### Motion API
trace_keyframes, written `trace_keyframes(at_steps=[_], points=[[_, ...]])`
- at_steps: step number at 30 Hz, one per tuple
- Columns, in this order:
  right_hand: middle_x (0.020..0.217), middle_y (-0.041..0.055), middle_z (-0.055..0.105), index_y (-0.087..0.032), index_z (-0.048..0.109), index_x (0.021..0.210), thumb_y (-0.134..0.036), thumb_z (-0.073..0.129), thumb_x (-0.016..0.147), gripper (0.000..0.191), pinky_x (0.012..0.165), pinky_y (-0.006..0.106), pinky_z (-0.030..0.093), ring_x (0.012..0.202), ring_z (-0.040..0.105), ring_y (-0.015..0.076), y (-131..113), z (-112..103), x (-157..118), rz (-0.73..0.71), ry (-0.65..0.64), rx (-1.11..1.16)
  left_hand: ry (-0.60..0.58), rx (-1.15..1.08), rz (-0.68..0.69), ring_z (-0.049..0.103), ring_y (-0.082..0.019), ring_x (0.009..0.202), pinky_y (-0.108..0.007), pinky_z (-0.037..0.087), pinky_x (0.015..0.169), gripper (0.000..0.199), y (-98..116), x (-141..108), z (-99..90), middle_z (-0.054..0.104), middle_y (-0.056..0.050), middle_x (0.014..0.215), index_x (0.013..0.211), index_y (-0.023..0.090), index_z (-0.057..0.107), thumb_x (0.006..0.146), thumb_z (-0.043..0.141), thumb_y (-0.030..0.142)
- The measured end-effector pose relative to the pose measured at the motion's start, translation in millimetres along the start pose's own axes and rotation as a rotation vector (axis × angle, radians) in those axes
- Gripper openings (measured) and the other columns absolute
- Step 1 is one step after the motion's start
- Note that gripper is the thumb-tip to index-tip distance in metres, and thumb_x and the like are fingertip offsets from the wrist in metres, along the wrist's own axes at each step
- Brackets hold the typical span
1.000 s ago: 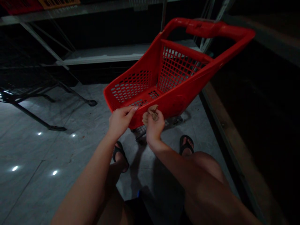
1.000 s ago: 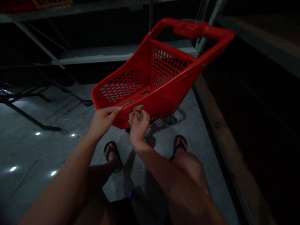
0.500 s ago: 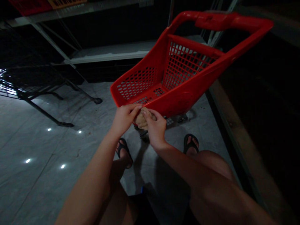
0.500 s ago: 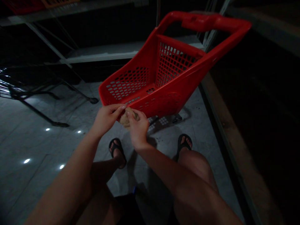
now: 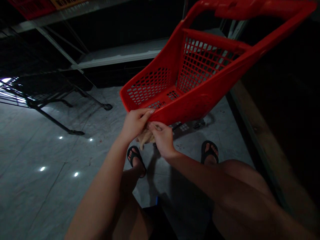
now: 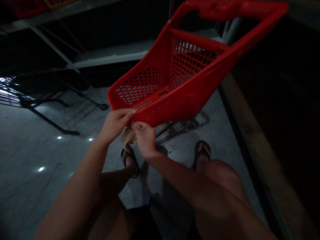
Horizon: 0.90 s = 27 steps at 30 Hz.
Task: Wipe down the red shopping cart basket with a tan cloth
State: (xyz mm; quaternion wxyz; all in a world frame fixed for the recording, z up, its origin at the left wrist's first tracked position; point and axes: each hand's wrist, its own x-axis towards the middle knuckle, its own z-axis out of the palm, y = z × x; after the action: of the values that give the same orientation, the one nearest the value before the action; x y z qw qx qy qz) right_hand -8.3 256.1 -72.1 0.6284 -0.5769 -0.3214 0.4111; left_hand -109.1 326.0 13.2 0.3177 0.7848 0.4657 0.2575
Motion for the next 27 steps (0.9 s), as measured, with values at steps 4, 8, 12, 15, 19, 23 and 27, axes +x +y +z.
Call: trace_keyframes(at_steps=[4, 8, 12, 15, 19, 23, 27], points=[[0.095, 0.0036, 0.077, -0.023, 0.077, 0.092, -0.037, 0.071, 0.087, 0.016, 0.088, 0.033, 0.055, 0.092, 0.070, 0.0193, -25.1, -17.7, 15.1, -0.310, 0.089, -0.129, 0.007, -0.002, 0.001, 0.074, -0.020, 0.087, -0.026, 0.053, 0.078, 0.030, -0.6, 0.6, 2.7, 0.083, -0.003, 0.097, 0.096, 0.020, 0.084, 0.099, 0.058, 0.034], [0.089, 0.0018, 0.075, -0.023, 0.073, 0.081, -0.016, 0.066, 0.077, 0.010, 0.087, 0.030, 0.053, 0.089, 0.070, 0.0183, 21.7, -21.7, 15.4, -0.184, 0.004, -0.325, 0.030, 0.034, -0.018, 0.072, -0.019, 0.083, -0.026, 0.050, 0.074, 0.028, -0.5, 0.4, 1.0, 0.082, -0.002, 0.091, 0.097, 0.019, 0.084, 0.098, 0.059, 0.032], [0.067, -0.0025, 0.067, -0.023, 0.062, 0.067, -0.015, 0.064, 0.073, 0.011, 0.072, 0.029, 0.052, 0.069, 0.066, 0.0177, 66.4, -17.4, 11.0, 0.151, 0.105, -0.401, 0.023, 0.031, -0.013, 0.072, -0.019, 0.085, -0.026, 0.049, 0.074, 0.029, -1.4, -1.6, -1.3, 0.082, -0.001, 0.092, 0.099, 0.020, 0.084, 0.099, 0.059, 0.035], [0.069, -0.0033, 0.069, -0.023, 0.062, 0.073, -0.024, 0.067, 0.078, 0.007, 0.067, 0.027, 0.050, 0.067, 0.066, 0.0161, 51.7, -17.2, 13.4, 0.139, 0.150, -0.276, 0.018, 0.025, -0.002, 0.072, -0.019, 0.084, -0.026, 0.049, 0.073, 0.030, -1.9, -2.5, -0.4, 0.081, -0.001, 0.091, 0.095, 0.020, 0.083, 0.099, 0.059, 0.038], [0.078, -0.0019, 0.072, -0.023, 0.067, 0.083, -0.041, 0.073, 0.082, 0.019, 0.071, 0.027, 0.052, 0.072, 0.067, 0.0154, -10.7, -28.6, 22.9, -0.100, 0.159, -0.128, 0.028, 0.029, -0.014, 0.070, -0.018, 0.078, -0.026, 0.046, 0.067, 0.031, -0.2, -1.9, 1.8, 0.080, -0.001, 0.088, 0.093, 0.020, 0.083, 0.098, 0.059, 0.037], [0.086, -0.0006, 0.071, -0.023, 0.066, 0.090, -0.036, 0.069, 0.087, 0.014, 0.080, 0.030, 0.053, 0.082, 0.066, 0.0163, -40.5, -37.8, 31.4, -0.381, 0.224, -0.180, 0.036, 0.029, -0.012, 0.068, -0.018, 0.073, -0.026, 0.045, 0.064, 0.034, 1.2, -1.9, 3.9, 0.078, 0.000, 0.080, 0.093, 0.020, 0.083, 0.099, 0.056, 0.040], [0.094, 0.0016, 0.067, -0.025, 0.060, 0.090, -0.020, 0.063, 0.083, 0.008, 0.089, 0.033, 0.052, 0.093, 0.065, 0.0183, -5.6, -35.2, 33.5, -0.510, 0.146, -0.265, 0.089, 0.002, -0.004, 0.071, -0.019, 0.079, -0.027, 0.048, 0.071, 0.029, -3.5, -1.9, 6.6, 0.080, -0.002, 0.087, 0.096, 0.021, 0.082, 0.096, 0.063, 0.042]])
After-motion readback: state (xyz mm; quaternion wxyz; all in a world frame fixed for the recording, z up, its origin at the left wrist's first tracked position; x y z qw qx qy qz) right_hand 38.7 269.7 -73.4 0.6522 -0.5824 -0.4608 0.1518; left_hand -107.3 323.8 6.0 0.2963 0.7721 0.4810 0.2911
